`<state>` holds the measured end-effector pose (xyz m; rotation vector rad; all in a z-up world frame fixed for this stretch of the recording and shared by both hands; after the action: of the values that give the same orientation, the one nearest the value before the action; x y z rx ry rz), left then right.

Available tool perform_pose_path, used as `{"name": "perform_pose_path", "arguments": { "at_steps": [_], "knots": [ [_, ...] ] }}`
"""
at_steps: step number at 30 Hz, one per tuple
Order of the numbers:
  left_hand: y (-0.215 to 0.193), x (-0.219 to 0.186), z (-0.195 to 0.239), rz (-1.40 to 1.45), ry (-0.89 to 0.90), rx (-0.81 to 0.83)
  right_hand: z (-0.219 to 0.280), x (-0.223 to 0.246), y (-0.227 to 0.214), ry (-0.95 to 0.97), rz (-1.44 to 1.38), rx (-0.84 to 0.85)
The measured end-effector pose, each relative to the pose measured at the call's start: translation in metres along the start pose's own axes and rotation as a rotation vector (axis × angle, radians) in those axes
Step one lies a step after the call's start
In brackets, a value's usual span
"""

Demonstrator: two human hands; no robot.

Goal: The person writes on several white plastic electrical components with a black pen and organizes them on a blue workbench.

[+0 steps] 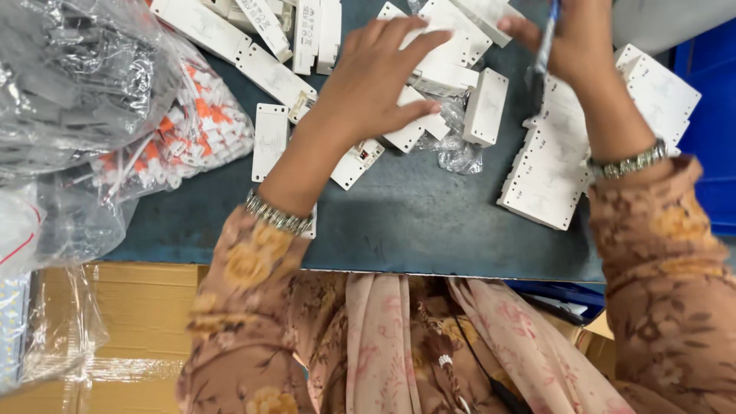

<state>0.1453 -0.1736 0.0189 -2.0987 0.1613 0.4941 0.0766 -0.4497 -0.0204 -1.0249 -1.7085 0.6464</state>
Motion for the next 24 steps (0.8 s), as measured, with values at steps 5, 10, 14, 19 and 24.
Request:
{"name": "perform_pose_path", "arguments": {
  "at_steps": [5, 10, 14, 19, 24],
  "knots": [
    [-0.03, -0.05, 0.066, -0.092, -0.119, 0.044, 0.045, 0.07, -0.011, -0.022, -0.078, 0.056],
    [0.014, -0.103, 0.106, 0.125, -0.193, -0.02, 0.043, 0.13, 0.014, -0.174, 0.01, -0.049],
    [0.051, -0.109, 0.122, 0.083, -0.245, -0.059, 0.029, 0.129, 0.033, -0.243, 0.101, -0.022],
    [0.073, -0.078, 0.092, -0.25, -0.25, -0.064, 0.038, 0.12, 0.027, -0.146, -0.01, -0.071],
    [0.107, -0.053, 0.038, -0.488, -0.256, 0.047, 0.068, 0.114, 0.005, -0.096, -0.125, -0.16]
  ]
}}
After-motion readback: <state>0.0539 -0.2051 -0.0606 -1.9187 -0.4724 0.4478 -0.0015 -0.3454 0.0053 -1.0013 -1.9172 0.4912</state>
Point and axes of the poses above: each hand's wrist, its own z-axis away from the middle knuckle, its own y-axis out of the palm, x = y × z, the point moved 7 cm from there along -z, towards the middle knuckle, and after that the axes turned 2 degrees about y, right-handed, at the moved point
